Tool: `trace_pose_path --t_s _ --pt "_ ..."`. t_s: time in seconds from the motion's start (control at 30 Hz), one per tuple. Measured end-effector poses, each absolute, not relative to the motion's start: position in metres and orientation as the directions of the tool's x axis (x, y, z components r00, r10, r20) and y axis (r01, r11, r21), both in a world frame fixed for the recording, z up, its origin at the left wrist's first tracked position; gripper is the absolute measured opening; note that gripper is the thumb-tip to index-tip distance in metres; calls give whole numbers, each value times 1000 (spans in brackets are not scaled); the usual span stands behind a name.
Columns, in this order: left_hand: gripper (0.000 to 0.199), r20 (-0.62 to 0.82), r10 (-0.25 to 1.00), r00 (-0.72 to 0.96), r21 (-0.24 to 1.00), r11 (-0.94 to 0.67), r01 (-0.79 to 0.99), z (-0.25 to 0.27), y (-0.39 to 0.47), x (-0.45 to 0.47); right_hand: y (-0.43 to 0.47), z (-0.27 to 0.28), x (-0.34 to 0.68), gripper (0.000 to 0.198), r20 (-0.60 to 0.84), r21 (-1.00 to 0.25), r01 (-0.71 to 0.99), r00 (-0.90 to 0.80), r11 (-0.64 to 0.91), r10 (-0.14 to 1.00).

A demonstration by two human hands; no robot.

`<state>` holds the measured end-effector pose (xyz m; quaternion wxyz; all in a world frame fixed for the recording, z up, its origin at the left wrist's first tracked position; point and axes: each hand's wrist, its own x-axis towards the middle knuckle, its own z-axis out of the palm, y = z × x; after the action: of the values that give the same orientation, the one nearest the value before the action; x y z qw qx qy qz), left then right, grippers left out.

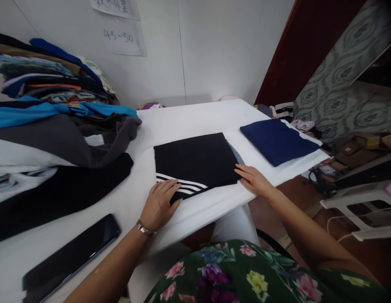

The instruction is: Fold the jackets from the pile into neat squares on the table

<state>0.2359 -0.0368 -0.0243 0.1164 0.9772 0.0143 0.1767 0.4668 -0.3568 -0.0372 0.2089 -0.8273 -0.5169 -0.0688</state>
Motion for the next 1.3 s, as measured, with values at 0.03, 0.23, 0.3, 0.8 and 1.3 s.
trace_pose_path --t_s 0.03,0.23,0.3,0.8,1.3 --pt "36 348 68 935 237 -971 -17 -25 -36 236 -356 -37 467 43 321 -277 877 470 -393 822" --pt "32 322 39 946 268 -962 -52 -24 -32 235 -358 -36 473 40 259 -307 851 506 -426 823" --pt "32 310 33 950 284 -957 -59 -24 -31 236 -359 -36 473 40 251 -322 839 522 -438 815" --pt "32 356 23 934 284 -955 -85 -25 -31 236 -346 -37 443 41 390 -276 871 487 -406 781" --pt "33 355 28 934 292 -953 -82 -23 -31 236 -333 -42 450 20 397 -253 847 532 -468 748"
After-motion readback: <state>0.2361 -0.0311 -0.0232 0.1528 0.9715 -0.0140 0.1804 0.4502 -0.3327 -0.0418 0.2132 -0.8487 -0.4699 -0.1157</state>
